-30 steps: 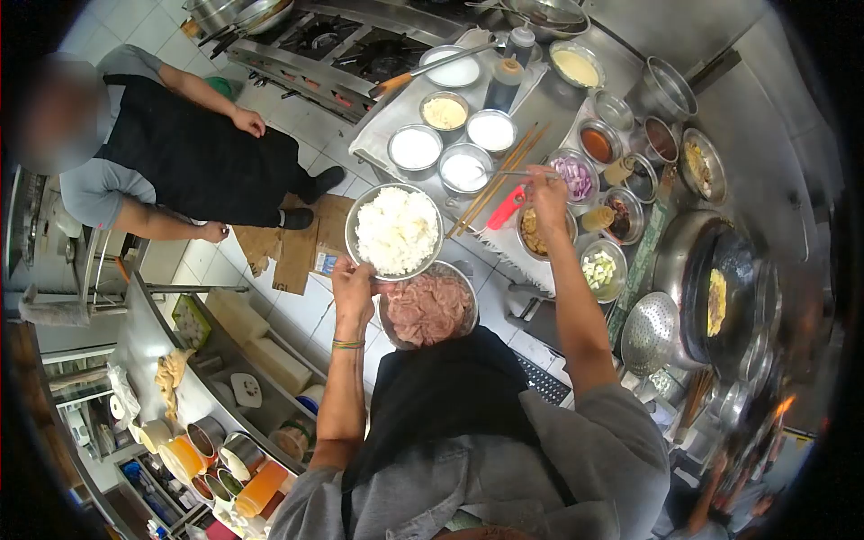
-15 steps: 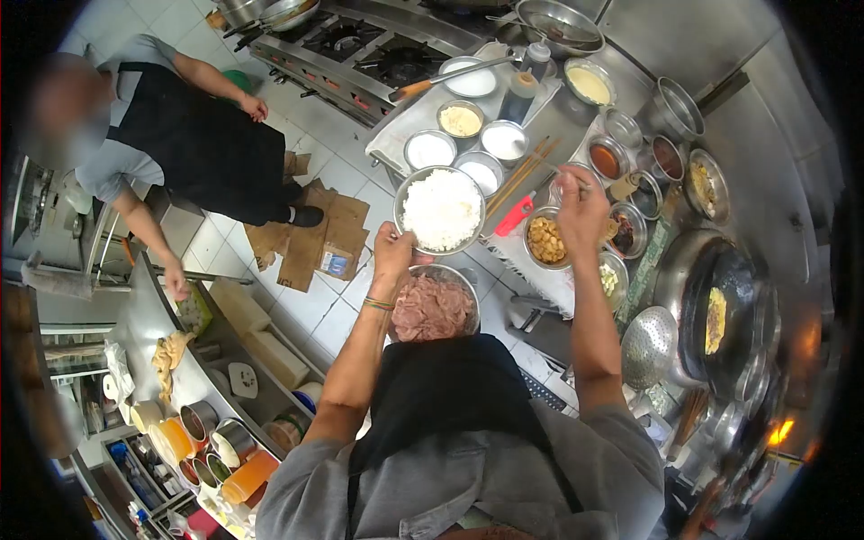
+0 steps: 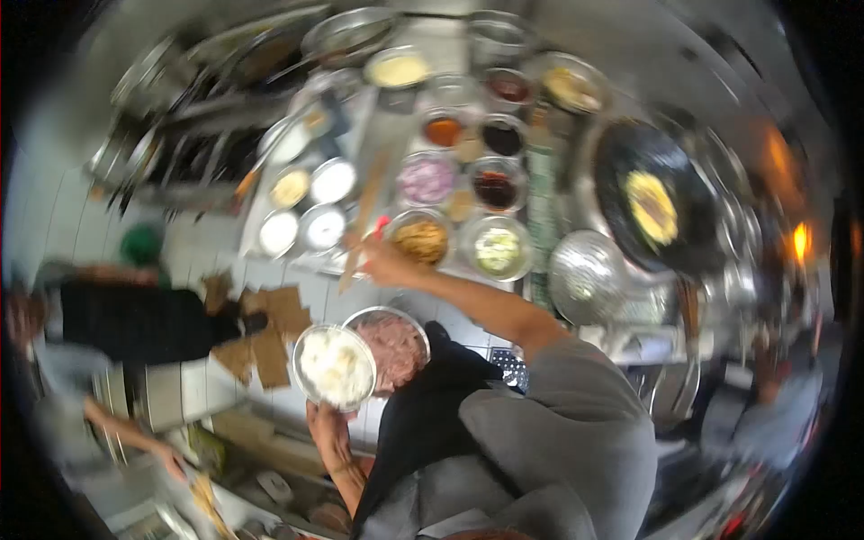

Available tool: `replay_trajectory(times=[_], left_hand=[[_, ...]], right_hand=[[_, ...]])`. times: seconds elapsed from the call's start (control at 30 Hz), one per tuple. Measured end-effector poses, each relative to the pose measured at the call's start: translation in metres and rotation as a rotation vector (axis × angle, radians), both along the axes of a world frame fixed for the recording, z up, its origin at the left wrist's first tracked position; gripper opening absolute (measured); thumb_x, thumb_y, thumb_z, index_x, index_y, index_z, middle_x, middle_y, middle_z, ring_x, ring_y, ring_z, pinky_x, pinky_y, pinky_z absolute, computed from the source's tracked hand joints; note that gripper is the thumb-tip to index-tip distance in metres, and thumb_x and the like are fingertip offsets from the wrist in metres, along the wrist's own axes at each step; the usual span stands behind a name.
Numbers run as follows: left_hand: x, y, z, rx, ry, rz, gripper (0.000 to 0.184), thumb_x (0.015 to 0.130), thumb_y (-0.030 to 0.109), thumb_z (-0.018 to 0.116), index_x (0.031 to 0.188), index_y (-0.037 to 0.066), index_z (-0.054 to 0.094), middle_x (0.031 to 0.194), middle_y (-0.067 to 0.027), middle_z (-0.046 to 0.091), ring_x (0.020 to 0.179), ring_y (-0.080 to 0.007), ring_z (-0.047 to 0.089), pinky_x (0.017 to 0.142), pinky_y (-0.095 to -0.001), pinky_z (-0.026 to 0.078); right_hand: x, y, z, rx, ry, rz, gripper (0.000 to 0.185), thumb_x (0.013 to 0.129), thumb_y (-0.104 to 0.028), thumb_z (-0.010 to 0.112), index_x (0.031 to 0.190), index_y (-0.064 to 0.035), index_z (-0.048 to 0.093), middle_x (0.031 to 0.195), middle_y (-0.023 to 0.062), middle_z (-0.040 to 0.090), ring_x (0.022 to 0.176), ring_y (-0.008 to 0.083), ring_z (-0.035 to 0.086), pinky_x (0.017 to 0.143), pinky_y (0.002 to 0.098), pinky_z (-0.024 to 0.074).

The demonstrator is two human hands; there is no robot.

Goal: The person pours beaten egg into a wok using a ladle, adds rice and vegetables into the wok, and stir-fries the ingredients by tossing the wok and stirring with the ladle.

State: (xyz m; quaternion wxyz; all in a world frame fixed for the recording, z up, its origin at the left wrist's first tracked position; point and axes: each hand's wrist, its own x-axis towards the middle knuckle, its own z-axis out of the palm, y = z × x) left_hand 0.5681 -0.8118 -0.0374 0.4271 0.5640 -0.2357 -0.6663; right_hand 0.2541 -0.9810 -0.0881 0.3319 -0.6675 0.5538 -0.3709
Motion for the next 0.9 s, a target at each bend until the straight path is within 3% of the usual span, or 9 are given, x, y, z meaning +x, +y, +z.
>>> replay_trajectory(times=[0.03, 0.13, 0.23, 0.27, 0.37, 0.43, 0.53, 0.73, 0.9], left_hand=[[-0.005, 0.009, 0.009, 0.067, -0.091, 0.027, 0.046, 0.087, 0.004, 0.05, 0.133, 0.003, 0.048, 0.113, -0.0169, 0.067, 0.082, -0.0257, 0.071, 0.05, -0.0316, 0.058], [0.008, 0.025, 0.002, 0.058, -0.089, -0.017, 0.046, 0.079, 0.0, 0.046, 0.125, 0.001, 0.051, 0.103, -0.0161, 0.067, 0.07, -0.0266, 0.07, 0.044, -0.0321, 0.06], [0.018, 0.03, -0.011, 0.032, -0.044, -0.114, 0.042, 0.078, -0.001, 0.046, 0.119, 0.001, 0.053, 0.101, -0.0176, 0.067, 0.064, -0.0278, 0.07, 0.042, -0.0314, 0.06], [0.024, 0.033, -0.017, 0.024, -0.035, -0.153, 0.041, 0.077, -0.001, 0.046, 0.118, 0.001, 0.053, 0.1, -0.0182, 0.067, 0.063, -0.028, 0.07, 0.041, -0.0311, 0.06], [0.025, 0.038, -0.022, -0.006, 0.022, -0.252, 0.039, 0.077, -0.002, 0.047, 0.116, 0.0, 0.053, 0.099, -0.0195, 0.067, 0.063, -0.0287, 0.07, 0.041, -0.0311, 0.06], [0.024, 0.043, -0.024, 0.002, 0.037, -0.322, 0.036, 0.079, -0.001, 0.047, 0.114, -0.001, 0.053, 0.098, -0.0205, 0.067, 0.062, -0.0282, 0.07, 0.041, -0.032, 0.06], [0.019, 0.052, -0.03, 0.0, 0.1, -0.452, 0.035, 0.081, -0.001, 0.046, 0.116, -0.002, 0.05, 0.096, -0.0206, 0.067, 0.059, -0.0285, 0.069, 0.041, -0.033, 0.06], [-0.009, 0.082, -0.028, 0.046, 0.124, -0.624, 0.041, 0.079, -0.003, 0.044, 0.119, -0.002, 0.051, 0.096, -0.0209, 0.068, 0.06, -0.0284, 0.07, 0.042, -0.0329, 0.061], [-0.036, 0.103, -0.01, 0.059, 0.145, -0.718, 0.052, 0.077, -0.005, 0.044, 0.129, -0.001, 0.05, 0.097, -0.0198, 0.068, 0.06, -0.0264, 0.069, 0.042, -0.0323, 0.06]], right_hand=[[-0.01, 0.008, -0.007, -0.163, 0.165, 0.029, 0.05, 0.09, -0.012, 0.065, 0.137, -0.0023, 0.049, 0.125, 0.0226, 0.057, 0.112, 0.0404, 0.057, 0.093, 0.0473, 0.0476], [-0.028, 0.047, 0.033, 0.068, 0.284, 0.061, 0.046, 0.091, -0.018, 0.065, 0.132, -0.0011, 0.052, 0.12, 0.025, 0.058, 0.112, 0.0401, 0.058, 0.093, 0.0483, 0.0474], [-0.051, 0.096, 0.052, 0.075, 0.245, 0.086, 0.043, 0.091, -0.021, 0.065, 0.128, 0.0001, 0.056, 0.116, 0.0246, 0.059, 0.112, 0.0396, 0.058, 0.093, 0.0484, 0.0471], [-0.057, 0.124, 0.084, 0.134, 0.232, 0.076, 0.042, 0.092, -0.022, 0.064, 0.127, -0.0001, 0.057, 0.114, 0.0234, 0.06, 0.112, 0.0396, 0.058, 0.094, 0.0479, 0.0466], [-0.062, 0.205, 0.1, 0.019, 0.291, -0.126, 0.045, 0.093, -0.022, 0.064, 0.131, -0.0005, 0.055, 0.114, 0.0218, 0.061, 0.109, 0.0392, 0.06, 0.091, 0.0469, 0.0474], [-0.056, 0.264, 0.112, 0.083, 0.189, -0.258, 0.038, 0.092, -0.024, 0.065, 0.123, -0.0012, 0.061, 0.112, 0.0236, 0.063, 0.104, 0.0377, 0.062, 0.091, 0.0445, 0.048], [-0.03, 0.357, 0.123, 0.322, -0.018, -0.435, 0.038, 0.096, -0.027, 0.062, 0.124, -0.0021, 0.062, 0.108, 0.0222, 0.067, 0.103, 0.0331, 0.066, 0.09, 0.0398, 0.0507], [0.018, 0.478, 0.09, 0.43, -0.206, -0.53, 0.038, 0.096, -0.027, 0.062, 0.125, -0.0025, 0.063, 0.113, 0.0206, 0.069, 0.104, 0.0315, 0.067, 0.091, 0.0378, 0.0513], [0.012, 0.5, 0.069, 0.44, -0.043, -0.597, 0.039, 0.095, -0.026, 0.063, 0.125, -0.0012, 0.062, 0.106, 0.0237, 0.069, 0.099, 0.036, 0.068, 0.089, 0.04, 0.053]])
